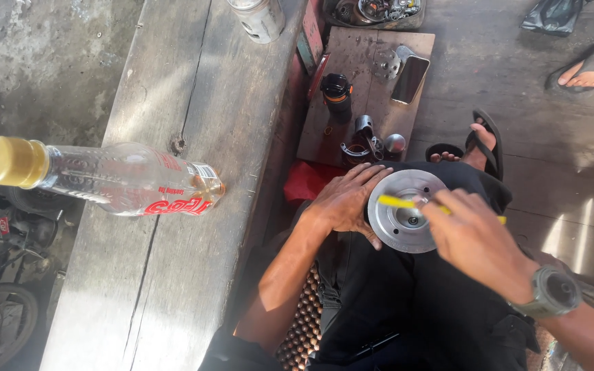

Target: Cleaning a metal engine component using a small brush and cleaning liquid at a workbench.

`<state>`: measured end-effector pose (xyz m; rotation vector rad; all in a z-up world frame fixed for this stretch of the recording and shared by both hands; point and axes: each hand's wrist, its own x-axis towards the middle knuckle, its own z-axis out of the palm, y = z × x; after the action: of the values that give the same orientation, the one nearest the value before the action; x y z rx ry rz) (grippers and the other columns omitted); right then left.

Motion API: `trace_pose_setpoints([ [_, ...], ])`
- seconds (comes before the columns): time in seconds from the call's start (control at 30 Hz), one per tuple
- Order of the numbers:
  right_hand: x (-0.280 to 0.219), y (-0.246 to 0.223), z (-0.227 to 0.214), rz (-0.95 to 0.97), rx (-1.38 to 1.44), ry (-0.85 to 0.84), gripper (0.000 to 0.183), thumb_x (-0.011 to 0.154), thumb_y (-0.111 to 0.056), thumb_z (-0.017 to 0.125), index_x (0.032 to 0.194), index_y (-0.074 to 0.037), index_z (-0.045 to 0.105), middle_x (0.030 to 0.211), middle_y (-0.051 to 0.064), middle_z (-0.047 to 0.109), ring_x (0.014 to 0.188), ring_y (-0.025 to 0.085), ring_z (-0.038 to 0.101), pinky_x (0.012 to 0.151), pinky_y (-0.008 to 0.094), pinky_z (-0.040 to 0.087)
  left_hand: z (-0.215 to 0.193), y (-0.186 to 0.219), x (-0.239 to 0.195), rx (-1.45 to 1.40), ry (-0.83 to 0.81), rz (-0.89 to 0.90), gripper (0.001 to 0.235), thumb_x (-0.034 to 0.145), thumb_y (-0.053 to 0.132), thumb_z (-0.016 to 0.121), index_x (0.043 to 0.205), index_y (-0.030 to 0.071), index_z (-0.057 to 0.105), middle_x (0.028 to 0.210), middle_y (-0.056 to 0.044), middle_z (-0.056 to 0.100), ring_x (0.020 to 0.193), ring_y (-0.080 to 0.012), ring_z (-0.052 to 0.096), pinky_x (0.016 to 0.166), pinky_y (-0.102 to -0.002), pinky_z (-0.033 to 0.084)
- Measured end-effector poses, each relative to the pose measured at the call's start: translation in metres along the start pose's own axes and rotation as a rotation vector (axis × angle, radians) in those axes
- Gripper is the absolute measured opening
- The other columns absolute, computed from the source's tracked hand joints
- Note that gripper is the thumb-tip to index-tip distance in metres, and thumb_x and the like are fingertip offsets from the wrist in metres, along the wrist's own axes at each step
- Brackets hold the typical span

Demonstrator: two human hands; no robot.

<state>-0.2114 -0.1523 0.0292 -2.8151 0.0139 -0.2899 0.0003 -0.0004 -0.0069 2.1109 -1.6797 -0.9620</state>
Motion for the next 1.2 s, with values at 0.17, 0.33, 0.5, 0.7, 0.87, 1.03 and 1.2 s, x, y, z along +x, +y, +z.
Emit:
trace_pose_setpoints([
  [0.17,-0.006,0.017,0.002,0.028,-0.119,0.004,0.039,0.089,0.001,0.058,0.126,-0.007,0.067,0.095,0.006,0.06,0.079,0.025,0.056,0.069,0.04,0.048,0.004,-0.003,0.001,0.0,-0.009,-0.003,0.152,0.039,0.072,0.089,0.161,0.021,0.015,0.17,-0.007,0.022,0.157,-0.0374,0.014,0.115,-0.059,0.031],
  [0.33,-0.006,0.018,0.002,0.101,-0.17,0.06,0.039,0.088,0.0,0.056,0.124,-0.012,0.068,0.095,0.004,0.06,0.084,0.029,0.057,0.072,0.042,0.048,0.005,-0.004,0.0,0.015,0.008,0.015,0.151,0.038,0.076,0.085,0.161,0.021,0.016,0.17,-0.007,0.023,0.157,-0.0375,0.015,0.114,-0.058,0.033],
  [0.5,-0.002,0.003,0.0,-0.013,-0.158,0.007,0.03,0.094,-0.007,0.06,0.123,-0.009,0.07,0.092,0.002,0.059,0.075,0.022,0.053,0.064,0.037,0.044,0.0,0.001,0.0,0.012,-0.014,-0.023,0.155,0.036,0.069,0.092,0.162,0.021,0.015,0.17,-0.007,0.022,0.158,-0.0374,0.013,0.113,-0.06,0.032],
  [0.7,-0.009,0.028,0.002,0.149,-0.228,0.044,0.04,0.088,-0.005,0.06,0.125,-0.014,0.07,0.101,0.005,0.062,0.085,0.027,0.059,0.073,0.041,0.049,0.0,0.0,-0.001,0.004,-0.006,0.004,0.151,0.039,0.073,0.088,0.161,0.022,0.015,0.171,-0.007,0.022,0.158,-0.0389,0.013,0.115,-0.06,0.031],
  [0.87,-0.003,0.004,0.002,0.007,-0.102,0.008,0.035,0.089,0.0,0.061,0.121,-0.01,0.07,0.094,0.003,0.059,0.074,0.023,0.052,0.061,0.038,0.041,0.0,0.001,0.0,0.01,-0.014,-0.016,0.154,0.037,0.069,0.091,0.162,0.02,0.015,0.171,-0.007,0.021,0.158,-0.0372,0.013,0.114,-0.059,0.032],
  [1.03,-0.007,0.03,0.003,0.134,-0.268,0.073,0.032,0.093,-0.009,0.062,0.123,-0.017,0.071,0.097,0.002,0.061,0.083,0.026,0.061,0.069,0.039,0.048,0.004,-0.004,0.002,0.031,0.008,-0.001,0.154,0.037,0.072,0.09,0.161,0.021,0.016,0.17,-0.007,0.024,0.157,-0.0374,0.015,0.114,-0.058,0.033],
  [1.2,-0.004,0.003,0.012,-0.004,-0.027,0.01,0.039,0.086,0.002,0.063,0.124,-0.008,0.07,0.093,0.005,0.059,0.074,0.024,0.055,0.061,0.039,0.044,0.004,-0.003,0.002,0.035,0.0,-0.01,0.156,0.035,0.071,0.091,0.162,0.02,0.015,0.17,-0.006,0.022,0.158,-0.036,0.014,0.113,-0.059,0.033],
])
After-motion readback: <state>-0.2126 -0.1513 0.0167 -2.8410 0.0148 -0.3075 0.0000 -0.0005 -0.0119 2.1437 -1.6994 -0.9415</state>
